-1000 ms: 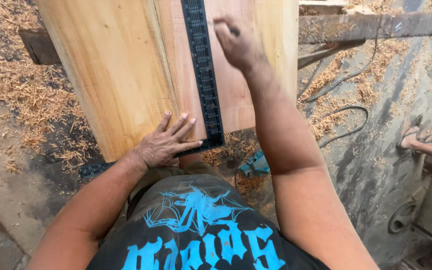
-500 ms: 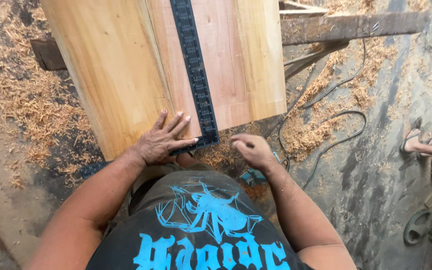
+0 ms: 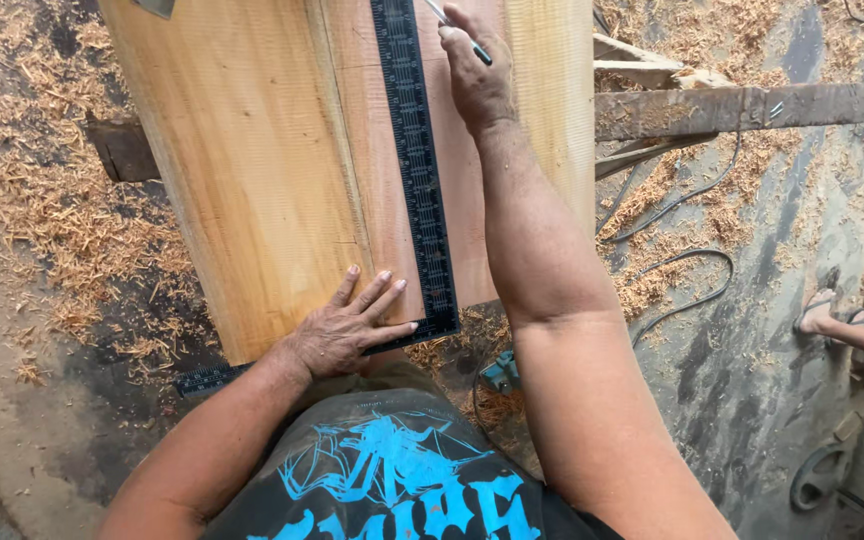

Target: The person measures and marks a large wooden board using a tape measure, a long ruler, and a square. They draw straight lines and make cross marks on the wood surface to prepare it for cutting.

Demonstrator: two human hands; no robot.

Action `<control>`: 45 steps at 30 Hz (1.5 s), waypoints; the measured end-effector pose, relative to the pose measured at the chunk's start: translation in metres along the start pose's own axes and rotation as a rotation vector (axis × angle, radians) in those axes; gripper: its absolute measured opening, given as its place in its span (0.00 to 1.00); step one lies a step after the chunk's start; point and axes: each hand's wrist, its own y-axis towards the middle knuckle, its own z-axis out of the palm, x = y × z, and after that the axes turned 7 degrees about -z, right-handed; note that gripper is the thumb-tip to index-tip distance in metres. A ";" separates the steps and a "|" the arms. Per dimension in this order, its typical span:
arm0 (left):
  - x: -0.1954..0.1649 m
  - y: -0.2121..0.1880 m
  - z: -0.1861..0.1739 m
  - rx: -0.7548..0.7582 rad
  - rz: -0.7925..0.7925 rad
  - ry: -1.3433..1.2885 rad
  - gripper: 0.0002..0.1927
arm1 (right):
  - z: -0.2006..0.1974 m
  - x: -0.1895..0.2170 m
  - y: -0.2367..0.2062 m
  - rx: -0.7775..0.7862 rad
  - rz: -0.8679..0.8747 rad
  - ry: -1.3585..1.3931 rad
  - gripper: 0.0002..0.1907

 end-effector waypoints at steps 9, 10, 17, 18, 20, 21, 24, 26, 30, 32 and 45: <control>0.003 0.001 -0.002 0.117 0.010 -0.014 0.48 | -0.013 0.004 0.000 0.150 -0.130 -0.452 0.15; 0.003 0.001 -0.001 0.110 0.008 -0.008 0.48 | -0.020 0.003 -0.013 0.197 -0.051 -0.460 0.15; -0.009 -0.002 -0.006 0.148 -0.031 0.069 0.56 | -0.066 -0.006 -0.204 0.310 -0.187 -0.448 0.11; -0.011 -0.001 -0.009 0.308 -0.077 0.076 0.60 | -0.077 -0.005 -0.241 0.319 -0.057 -0.403 0.14; -0.017 -0.003 -0.013 0.176 -0.067 0.080 0.52 | -0.092 -0.009 -0.307 0.299 0.332 -0.283 0.16; -0.021 -0.005 -0.014 0.107 -0.065 0.086 0.48 | -0.099 -0.012 -0.333 0.345 0.316 -0.295 0.15; -0.037 -0.011 -0.012 0.162 -0.146 0.083 0.46 | -0.100 -0.028 -0.377 0.324 0.401 -0.177 0.16; -0.050 -0.015 -0.008 0.038 -0.134 0.251 0.45 | -0.091 -0.034 -0.379 0.175 0.571 0.149 0.17; -0.083 -0.025 0.001 -0.144 -0.082 0.240 0.41 | -0.057 -0.020 -0.366 0.025 0.793 0.910 0.20; -0.096 -0.028 0.001 -0.147 -0.127 0.070 0.38 | -0.050 -0.011 -0.373 0.024 0.753 1.072 0.21; -0.207 -0.146 -0.128 -0.326 0.508 -0.682 0.34 | -0.028 0.048 -0.408 -0.768 0.724 0.971 0.12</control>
